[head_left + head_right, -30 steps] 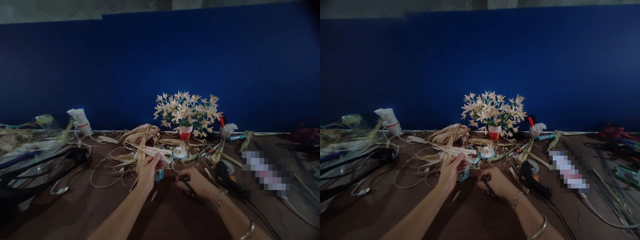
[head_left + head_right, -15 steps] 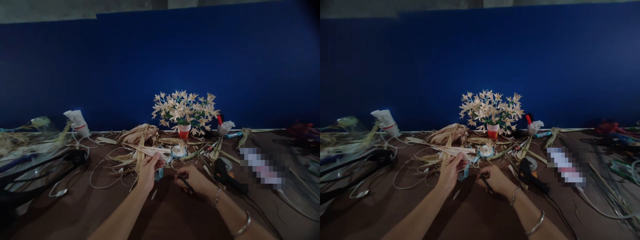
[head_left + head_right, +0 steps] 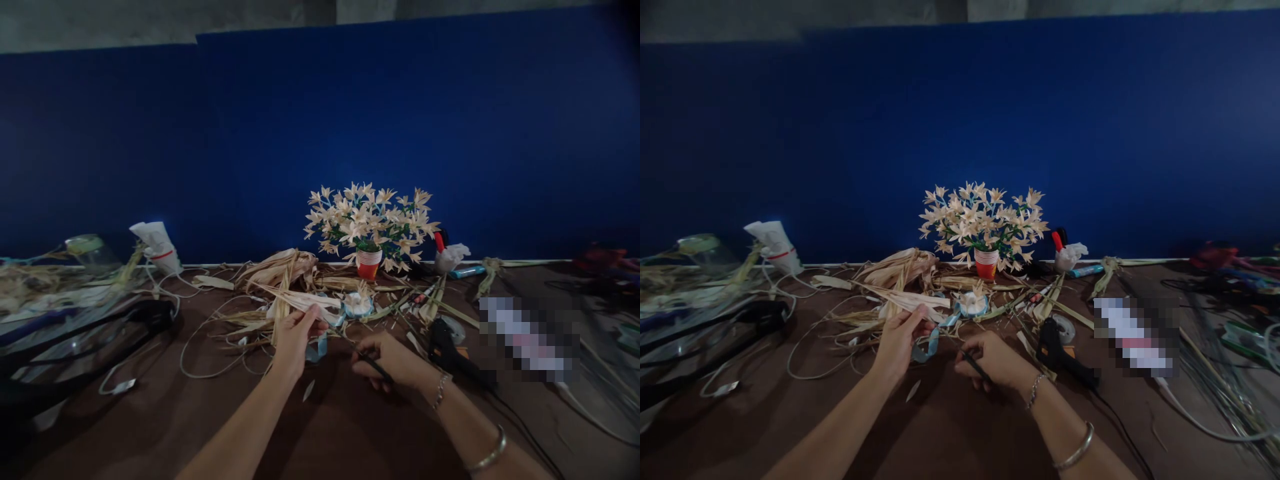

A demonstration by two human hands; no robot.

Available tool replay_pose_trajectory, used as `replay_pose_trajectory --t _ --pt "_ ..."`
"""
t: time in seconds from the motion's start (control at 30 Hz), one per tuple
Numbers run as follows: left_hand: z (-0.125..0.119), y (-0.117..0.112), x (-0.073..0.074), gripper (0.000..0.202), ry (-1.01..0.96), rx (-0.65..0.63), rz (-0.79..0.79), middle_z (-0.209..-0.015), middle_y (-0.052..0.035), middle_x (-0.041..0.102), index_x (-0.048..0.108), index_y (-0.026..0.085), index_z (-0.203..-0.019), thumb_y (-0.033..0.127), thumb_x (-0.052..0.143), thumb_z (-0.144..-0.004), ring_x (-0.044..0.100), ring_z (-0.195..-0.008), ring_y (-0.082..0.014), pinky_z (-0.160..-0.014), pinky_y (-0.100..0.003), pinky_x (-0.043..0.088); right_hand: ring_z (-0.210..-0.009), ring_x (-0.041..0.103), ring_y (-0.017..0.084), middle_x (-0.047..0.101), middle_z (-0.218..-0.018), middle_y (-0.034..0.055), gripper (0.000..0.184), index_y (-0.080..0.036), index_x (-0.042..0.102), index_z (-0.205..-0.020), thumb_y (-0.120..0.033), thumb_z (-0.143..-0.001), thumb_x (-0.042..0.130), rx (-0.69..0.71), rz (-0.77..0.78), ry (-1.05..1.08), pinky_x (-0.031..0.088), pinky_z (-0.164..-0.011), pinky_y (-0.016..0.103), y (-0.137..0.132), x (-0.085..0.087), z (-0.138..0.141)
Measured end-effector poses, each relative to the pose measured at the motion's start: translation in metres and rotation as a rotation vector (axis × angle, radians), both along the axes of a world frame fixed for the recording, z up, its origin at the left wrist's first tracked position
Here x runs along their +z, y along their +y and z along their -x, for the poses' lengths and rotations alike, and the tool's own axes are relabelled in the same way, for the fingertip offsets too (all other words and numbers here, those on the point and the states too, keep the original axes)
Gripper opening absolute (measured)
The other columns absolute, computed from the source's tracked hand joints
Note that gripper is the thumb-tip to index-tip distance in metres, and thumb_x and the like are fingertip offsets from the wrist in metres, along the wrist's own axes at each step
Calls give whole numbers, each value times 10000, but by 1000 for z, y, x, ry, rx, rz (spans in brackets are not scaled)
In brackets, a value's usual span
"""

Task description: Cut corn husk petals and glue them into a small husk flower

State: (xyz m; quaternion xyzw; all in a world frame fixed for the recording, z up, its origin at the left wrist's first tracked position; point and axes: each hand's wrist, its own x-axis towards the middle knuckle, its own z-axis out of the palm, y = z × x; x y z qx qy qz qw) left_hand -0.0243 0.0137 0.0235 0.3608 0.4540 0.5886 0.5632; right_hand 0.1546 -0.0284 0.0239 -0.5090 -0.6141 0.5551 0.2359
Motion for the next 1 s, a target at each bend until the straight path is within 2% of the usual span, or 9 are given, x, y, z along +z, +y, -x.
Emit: replay_pose_trajectory --t 0.17,0.33,0.63,0.87,1.0 --pt "10 7 0 284 144 -59 -29 -455 12 592 623 120 -648 395 683 -603 521 -411 -87 -426 -176 383 -314 416 38 499 -397 -62 233 -118 607 -768 -330 -673 630 128 55 84 320 -294 110 5 7 -23" --pt "14 10 -1 268 189 -134 -73 -471 32 560 612 133 -634 394 672 -624 498 -401 -70 -401 -165 336 -296 409 34 510 -394 -56 277 -111 610 -758 -361 -651 663 139 78 76 327 -284 110 10 2 -29" --pt "11 8 -6 330 263 -263 -39 -401 28 517 561 132 -577 443 657 -632 460 -359 -76 -361 -170 328 -294 411 33 518 -400 -56 255 -121 621 -765 -355 -668 649 151 69 71 321 -279 106 11 -5 -29" --pt "11 8 -4 338 267 -235 -36 -393 27 529 563 132 -575 451 667 -614 465 -368 -69 -377 -162 329 -295 405 31 511 -395 -56 235 -119 622 -757 -339 -675 633 153 68 42 313 -279 102 10 -3 -28" --pt "11 8 -6 335 270 -260 -33 -379 28 522 556 132 -556 442 666 -621 448 -350 -67 -370 -168 320 -296 409 32 518 -400 -54 235 -120 624 -755 -338 -669 634 167 71 38 315 -282 105 10 -3 -27"
